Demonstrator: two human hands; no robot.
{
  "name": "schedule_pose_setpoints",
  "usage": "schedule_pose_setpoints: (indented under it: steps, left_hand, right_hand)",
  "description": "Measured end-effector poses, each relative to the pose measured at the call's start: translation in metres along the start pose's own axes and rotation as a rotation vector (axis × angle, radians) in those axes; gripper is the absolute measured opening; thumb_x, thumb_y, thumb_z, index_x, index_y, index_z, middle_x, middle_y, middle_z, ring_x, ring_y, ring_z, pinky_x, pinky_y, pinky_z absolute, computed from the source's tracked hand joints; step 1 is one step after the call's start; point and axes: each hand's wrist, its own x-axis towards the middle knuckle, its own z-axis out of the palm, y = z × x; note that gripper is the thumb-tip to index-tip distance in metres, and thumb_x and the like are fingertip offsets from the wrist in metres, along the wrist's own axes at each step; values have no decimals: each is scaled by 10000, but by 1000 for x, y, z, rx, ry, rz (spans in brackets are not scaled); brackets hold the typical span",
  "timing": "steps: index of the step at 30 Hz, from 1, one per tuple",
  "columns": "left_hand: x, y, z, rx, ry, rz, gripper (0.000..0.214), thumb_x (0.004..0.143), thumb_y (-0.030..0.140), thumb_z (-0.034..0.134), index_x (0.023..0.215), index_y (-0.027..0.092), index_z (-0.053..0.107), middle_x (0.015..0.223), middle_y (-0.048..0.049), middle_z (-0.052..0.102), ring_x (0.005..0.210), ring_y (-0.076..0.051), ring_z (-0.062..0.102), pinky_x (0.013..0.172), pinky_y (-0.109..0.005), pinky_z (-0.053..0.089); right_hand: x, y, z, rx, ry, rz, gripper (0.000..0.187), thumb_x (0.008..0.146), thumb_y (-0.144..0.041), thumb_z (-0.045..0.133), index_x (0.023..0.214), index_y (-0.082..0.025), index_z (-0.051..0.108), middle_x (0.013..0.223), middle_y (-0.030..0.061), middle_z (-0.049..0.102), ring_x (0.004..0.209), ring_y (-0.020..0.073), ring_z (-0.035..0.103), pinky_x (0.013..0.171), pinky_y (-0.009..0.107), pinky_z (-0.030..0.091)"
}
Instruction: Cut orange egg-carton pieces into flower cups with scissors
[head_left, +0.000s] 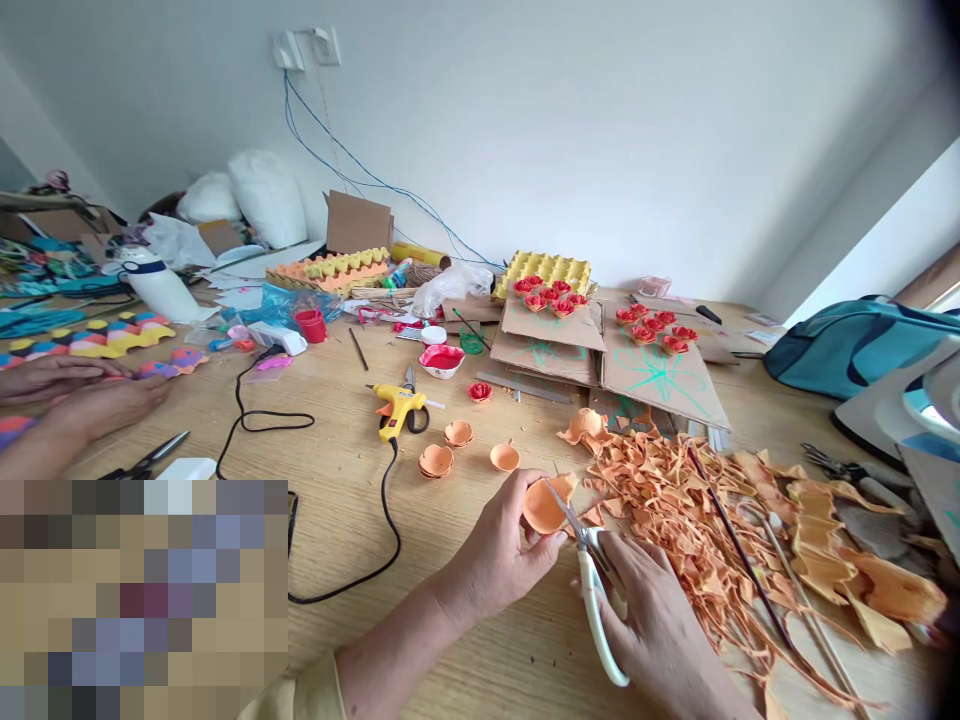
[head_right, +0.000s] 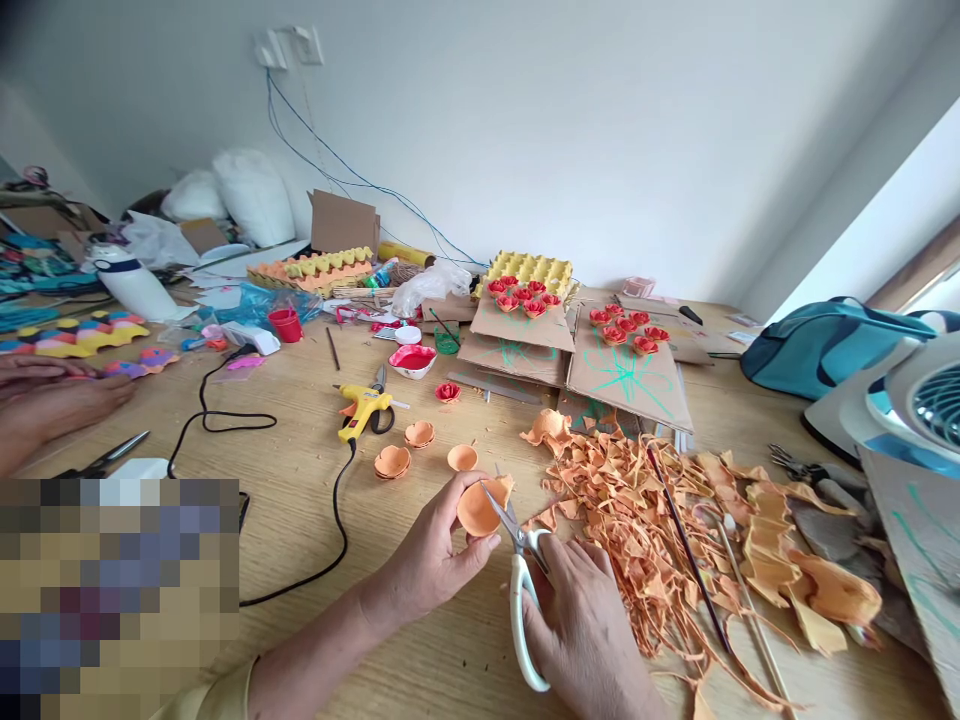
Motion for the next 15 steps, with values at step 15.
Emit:
schedule_pose_setpoints:
  steps: [15]
  left_hand:
    - [1,6,2,-56,-33,-51,288,817,111,566,1090,171,500,946,-38,598,758,-129,534,652,-232,460]
  right_hand:
    - [-2,-1,0,36,-5,-21,227,936,-307,517,742,-240,419,688,-8,563,675,187,541,713,338,448]
